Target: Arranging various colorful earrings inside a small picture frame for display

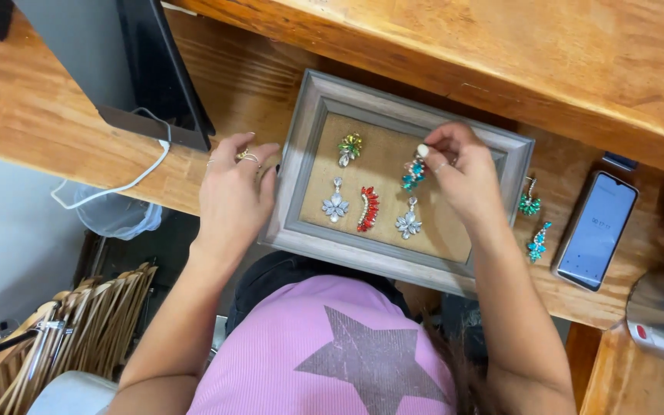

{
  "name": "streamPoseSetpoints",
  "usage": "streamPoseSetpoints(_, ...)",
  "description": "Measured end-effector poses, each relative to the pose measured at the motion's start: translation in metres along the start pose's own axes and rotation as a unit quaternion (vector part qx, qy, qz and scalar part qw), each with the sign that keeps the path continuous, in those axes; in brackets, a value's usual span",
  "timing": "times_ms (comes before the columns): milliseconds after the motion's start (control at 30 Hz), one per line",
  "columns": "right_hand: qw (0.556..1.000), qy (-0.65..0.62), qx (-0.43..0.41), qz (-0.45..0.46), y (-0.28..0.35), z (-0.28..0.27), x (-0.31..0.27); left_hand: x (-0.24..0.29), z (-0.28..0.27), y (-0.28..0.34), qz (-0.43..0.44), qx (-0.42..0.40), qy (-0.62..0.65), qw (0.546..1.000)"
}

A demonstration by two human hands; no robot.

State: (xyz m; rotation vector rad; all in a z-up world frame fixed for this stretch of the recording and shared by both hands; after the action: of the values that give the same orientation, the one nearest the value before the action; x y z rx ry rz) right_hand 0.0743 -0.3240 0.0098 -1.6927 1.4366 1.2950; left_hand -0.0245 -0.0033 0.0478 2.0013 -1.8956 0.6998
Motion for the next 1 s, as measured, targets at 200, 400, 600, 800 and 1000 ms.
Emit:
streamPoseSetpoints(200,0.997,0.006,-0.014,0.071,-0.036,0.038,0.040,-0.015,0.007,0.001,-0.068,-0.073,-0.018,0.995)
streamPoseSetpoints(400,0.979,0.174,-0.012,0.108,-0.049,0.040,0.052,-0.035,0.014,0.004,-0.097,-0.060,-0.043,0.993)
streamPoseSetpoints(600,0.979,0.194,0.024,0.061,-0.021,0.030,0.006,-0.042,0.021,0.005,-0.110,-0.039,-0.060,0.991)
streamPoseSetpoints(800,0.954,0.279,0.061,-0.093,0.059,0.009,-0.069,-0.057,0.044,0.001,-0.056,-0.008,-0.109,0.992)
streamPoseSetpoints(1000,0.964,0.218,0.090,-0.122,0.101,0.000,-0.079,-0.056,0.042,-0.007,-0.113,-0.070,-0.021,0.991)
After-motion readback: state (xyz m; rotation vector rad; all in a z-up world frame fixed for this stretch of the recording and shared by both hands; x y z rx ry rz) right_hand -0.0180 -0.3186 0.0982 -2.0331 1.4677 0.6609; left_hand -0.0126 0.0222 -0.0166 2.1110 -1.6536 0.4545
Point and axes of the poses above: each hand's wrist, its own y-axis away from the middle knuckle, its own z-axis out of the palm, x = y × z, the point moved 6 cm from there along -y, towards the middle knuckle, and after that the axes turned 8 degrees about -x, right-handed, at the moved point
